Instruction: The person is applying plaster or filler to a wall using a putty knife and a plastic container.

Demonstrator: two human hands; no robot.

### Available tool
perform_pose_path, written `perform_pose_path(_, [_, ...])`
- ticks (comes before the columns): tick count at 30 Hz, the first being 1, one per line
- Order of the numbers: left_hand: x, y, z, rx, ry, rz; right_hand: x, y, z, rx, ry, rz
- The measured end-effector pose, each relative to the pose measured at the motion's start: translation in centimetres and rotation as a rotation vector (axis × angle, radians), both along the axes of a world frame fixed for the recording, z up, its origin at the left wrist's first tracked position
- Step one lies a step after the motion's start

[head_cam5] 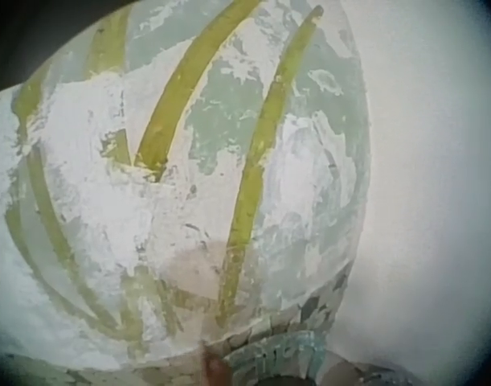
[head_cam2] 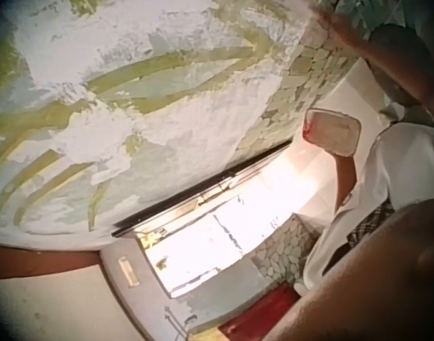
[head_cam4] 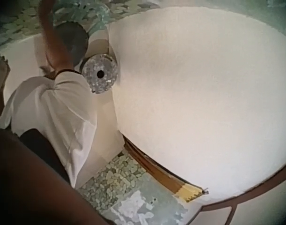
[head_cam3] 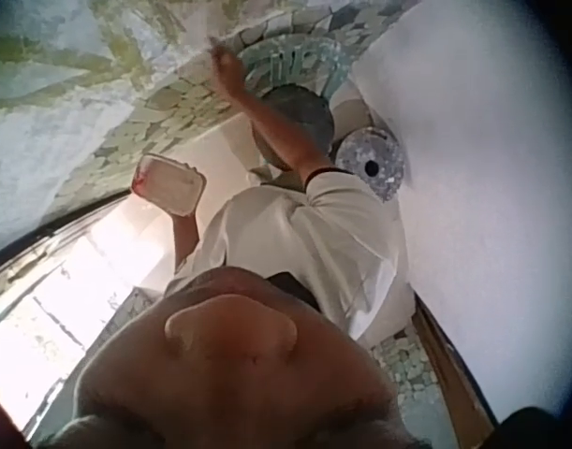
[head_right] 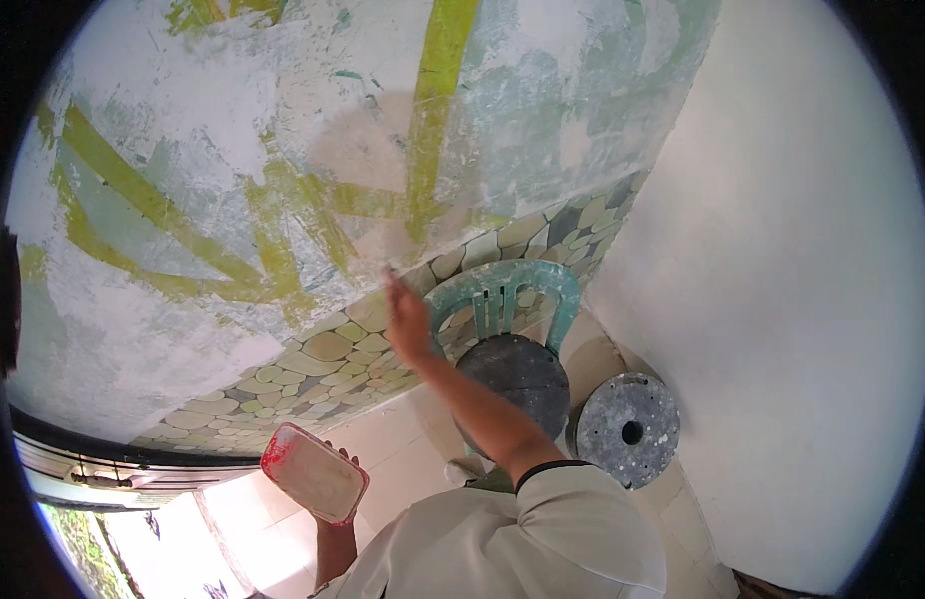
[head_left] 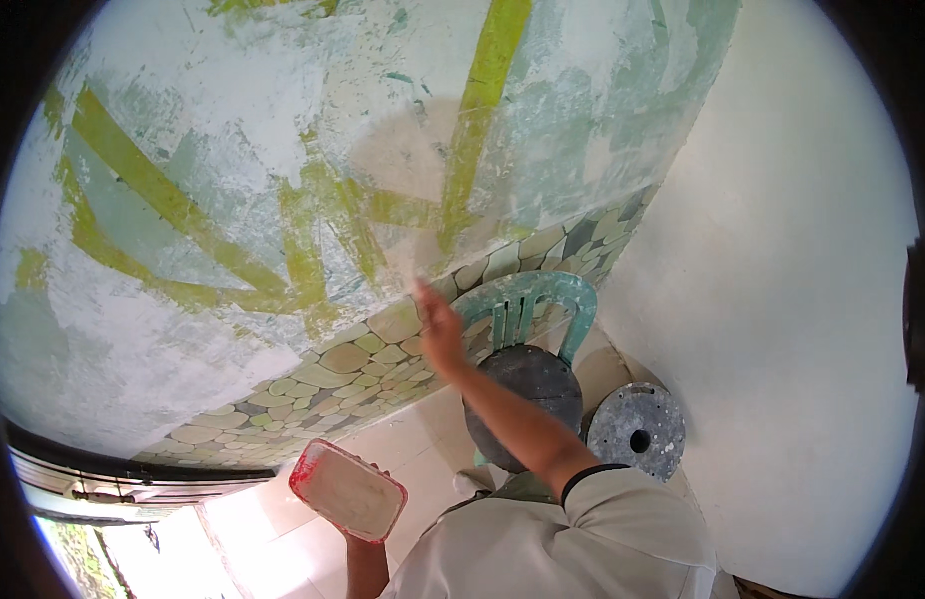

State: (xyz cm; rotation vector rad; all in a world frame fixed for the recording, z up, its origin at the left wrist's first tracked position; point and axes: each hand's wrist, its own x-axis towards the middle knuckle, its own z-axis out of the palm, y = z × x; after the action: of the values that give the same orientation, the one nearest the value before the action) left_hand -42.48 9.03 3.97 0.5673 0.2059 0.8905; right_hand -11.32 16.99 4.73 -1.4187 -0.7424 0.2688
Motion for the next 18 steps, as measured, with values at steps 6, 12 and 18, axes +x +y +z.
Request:
perform_pose_path(6, [-0.3,0.0,0.7,0.083,-0.048,-0.020,16.9,-2.0,-2.1,0.362,-0.108,-0.518])
perform_pose_path(12, [-1.0,-0.3,0.7,-0.055,-0.066,0.040,12.3,1.7,-1.9,0.398,0.055,-0.421])
perform_pose_path(18, [-0.5,-0.6,1.3,0.014,0.058,0.049,-1.9,3.8,0.1,0.182,0.057,-0.060])
